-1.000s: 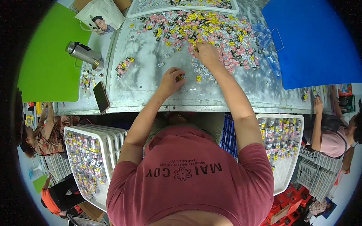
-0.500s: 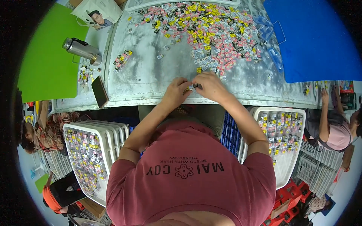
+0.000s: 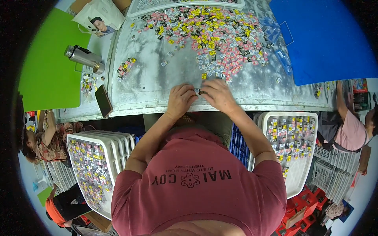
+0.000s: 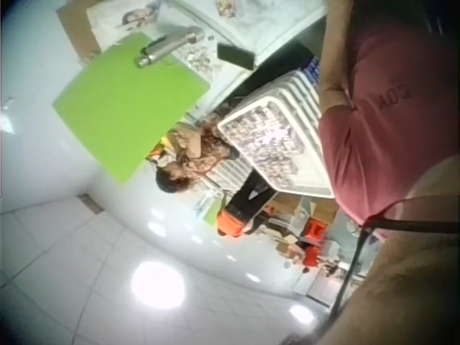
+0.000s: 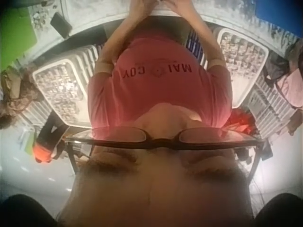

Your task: Sorting and arranging small colorful plastic toy parts on a workbench into groups and then placing them into a tray.

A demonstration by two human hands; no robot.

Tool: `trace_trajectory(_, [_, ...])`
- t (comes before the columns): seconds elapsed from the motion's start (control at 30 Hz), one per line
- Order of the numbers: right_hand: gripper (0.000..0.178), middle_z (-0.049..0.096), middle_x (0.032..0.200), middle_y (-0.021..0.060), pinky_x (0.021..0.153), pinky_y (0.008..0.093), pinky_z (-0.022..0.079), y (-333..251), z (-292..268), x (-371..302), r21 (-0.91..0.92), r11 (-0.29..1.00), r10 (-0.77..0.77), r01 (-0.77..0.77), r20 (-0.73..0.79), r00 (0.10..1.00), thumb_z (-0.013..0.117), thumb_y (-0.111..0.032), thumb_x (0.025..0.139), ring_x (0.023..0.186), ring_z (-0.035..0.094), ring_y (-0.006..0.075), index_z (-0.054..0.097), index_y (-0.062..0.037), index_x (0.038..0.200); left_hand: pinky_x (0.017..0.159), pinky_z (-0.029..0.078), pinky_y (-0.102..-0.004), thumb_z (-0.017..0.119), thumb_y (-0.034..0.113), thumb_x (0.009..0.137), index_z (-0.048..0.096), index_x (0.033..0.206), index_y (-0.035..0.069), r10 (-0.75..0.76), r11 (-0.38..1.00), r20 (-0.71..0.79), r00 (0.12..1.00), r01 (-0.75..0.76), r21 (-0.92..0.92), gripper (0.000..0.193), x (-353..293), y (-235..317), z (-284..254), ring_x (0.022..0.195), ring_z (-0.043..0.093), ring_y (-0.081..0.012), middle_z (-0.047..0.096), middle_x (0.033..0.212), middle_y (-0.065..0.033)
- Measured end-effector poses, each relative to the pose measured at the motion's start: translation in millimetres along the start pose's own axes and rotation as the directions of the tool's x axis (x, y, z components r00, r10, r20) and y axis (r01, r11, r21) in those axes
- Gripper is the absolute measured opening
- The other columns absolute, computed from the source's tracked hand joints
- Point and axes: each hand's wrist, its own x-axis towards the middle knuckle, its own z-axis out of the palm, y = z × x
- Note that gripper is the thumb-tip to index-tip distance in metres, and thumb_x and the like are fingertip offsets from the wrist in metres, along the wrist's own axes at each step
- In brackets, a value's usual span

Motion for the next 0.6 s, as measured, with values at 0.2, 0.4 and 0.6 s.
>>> trace_trajectory(0.2, [0.05, 0.051, 0.154, 0.0113, 0.12, 0.054, 0.028, 54.2, -21.2, -7.3, -0.362, 0.915, 0.134, -0.177, -0.14, 0.981, 0.067, -0.032, 0.096, 0.144, 0.042, 0.0382, 0.061, -0.0157, 0.142, 0.114, 0.035, -0.0522, 0.071, 0.034, 0.09, 0.05, 0.144, 0.006, -0.013, 0.996, 0.211, 0.977, -0.005, 0.087, 0.064, -4.6, 10.4, -4.7, 0.142, 0.043, -0.036, 0.047, 0.153, -0.0135])
trace_trajectory(0.4, [0.061, 0.031, 0.167, 0.0042, 0.125, 0.059, 0.011, 77.9, -13.8, 17.0, -0.446, 0.893, 0.106, -0.065, 0.068, 0.992, 0.057, -0.045, 0.1, 0.155, 0.022, 0.0369, 0.044, -0.025, 0.157, 0.123, 0.023, -0.0585, 0.062, 0.052, 0.094, 0.033, 0.159, 0.007, 0.028, 0.989, 0.425, 0.905, -0.087, 0.119, 0.083, -7.6, 14.6, -10.5, 0.152, 0.029, -0.0378, 0.027, 0.168, -0.0158])
trace_trajectory(0.6, [0.062, 0.032, 0.168, 0.0012, 0.126, 0.0589, 0.008, 81.1, 26.8, 72.0, -0.415, 0.907, -0.011, 0.07, 0.143, 0.99, 0.055, -0.051, 0.1, 0.156, 0.021, 0.0348, 0.043, -0.0287, 0.157, 0.122, 0.023, -0.0589, 0.061, 0.054, 0.095, 0.035, 0.158, 0.006, 0.106, 0.987, 0.433, 0.895, -0.146, 0.06, 0.084, -5.5, 11.0, -7.8, 0.152, 0.029, -0.0388, 0.027, 0.167, -0.0179])
